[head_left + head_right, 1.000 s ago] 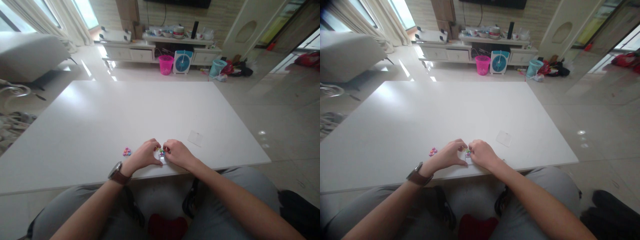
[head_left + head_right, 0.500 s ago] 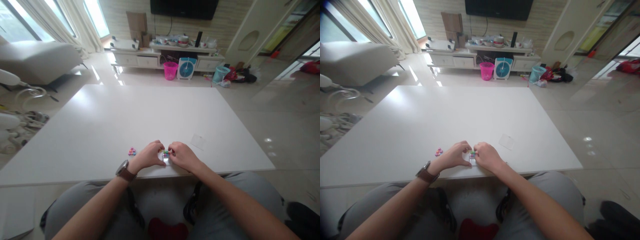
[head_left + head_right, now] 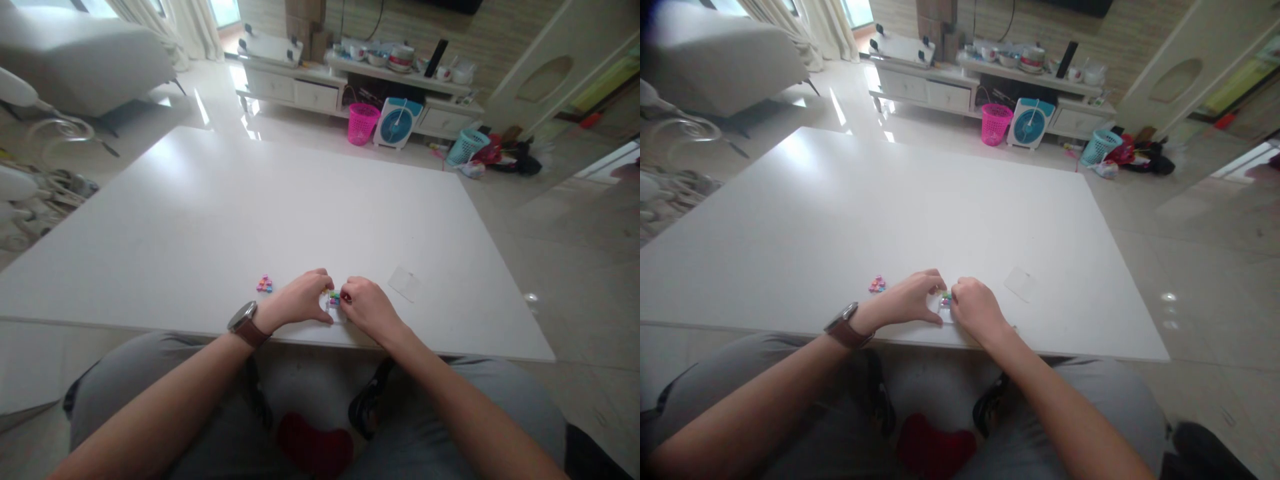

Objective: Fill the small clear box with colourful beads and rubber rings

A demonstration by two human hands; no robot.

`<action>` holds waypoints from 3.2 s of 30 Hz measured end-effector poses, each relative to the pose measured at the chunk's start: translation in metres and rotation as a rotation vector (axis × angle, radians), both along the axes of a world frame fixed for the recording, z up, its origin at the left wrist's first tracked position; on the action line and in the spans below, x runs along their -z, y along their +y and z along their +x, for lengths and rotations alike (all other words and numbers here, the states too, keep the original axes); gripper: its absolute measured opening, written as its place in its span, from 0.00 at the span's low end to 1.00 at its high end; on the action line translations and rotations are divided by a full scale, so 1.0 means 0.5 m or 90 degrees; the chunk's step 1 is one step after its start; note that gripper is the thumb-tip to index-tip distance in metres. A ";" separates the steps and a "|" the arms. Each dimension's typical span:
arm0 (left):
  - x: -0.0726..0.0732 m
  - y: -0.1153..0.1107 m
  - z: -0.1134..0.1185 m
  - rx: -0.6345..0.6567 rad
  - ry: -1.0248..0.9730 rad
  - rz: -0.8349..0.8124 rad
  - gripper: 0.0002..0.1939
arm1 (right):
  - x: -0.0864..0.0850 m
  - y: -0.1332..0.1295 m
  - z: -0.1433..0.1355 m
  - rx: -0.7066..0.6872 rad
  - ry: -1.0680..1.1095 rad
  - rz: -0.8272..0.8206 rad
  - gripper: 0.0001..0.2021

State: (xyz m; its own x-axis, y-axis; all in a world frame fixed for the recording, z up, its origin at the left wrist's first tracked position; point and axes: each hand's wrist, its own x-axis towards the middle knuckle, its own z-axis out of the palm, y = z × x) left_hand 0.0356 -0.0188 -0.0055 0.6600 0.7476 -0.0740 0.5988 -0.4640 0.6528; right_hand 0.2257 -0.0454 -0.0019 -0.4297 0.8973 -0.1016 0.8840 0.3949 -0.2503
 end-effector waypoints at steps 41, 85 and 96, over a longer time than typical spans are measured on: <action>-0.005 0.022 -0.022 0.002 -0.368 -0.312 0.17 | -0.035 -0.008 0.027 -0.066 0.342 -0.008 0.06; 0.013 -0.011 0.018 0.045 -0.106 -0.010 0.28 | -0.077 0.005 -0.044 -0.117 -0.220 -0.126 0.16; 0.008 -0.018 0.027 0.045 -0.076 -0.016 0.29 | -0.085 0.023 -0.027 -0.125 -0.229 -0.171 0.12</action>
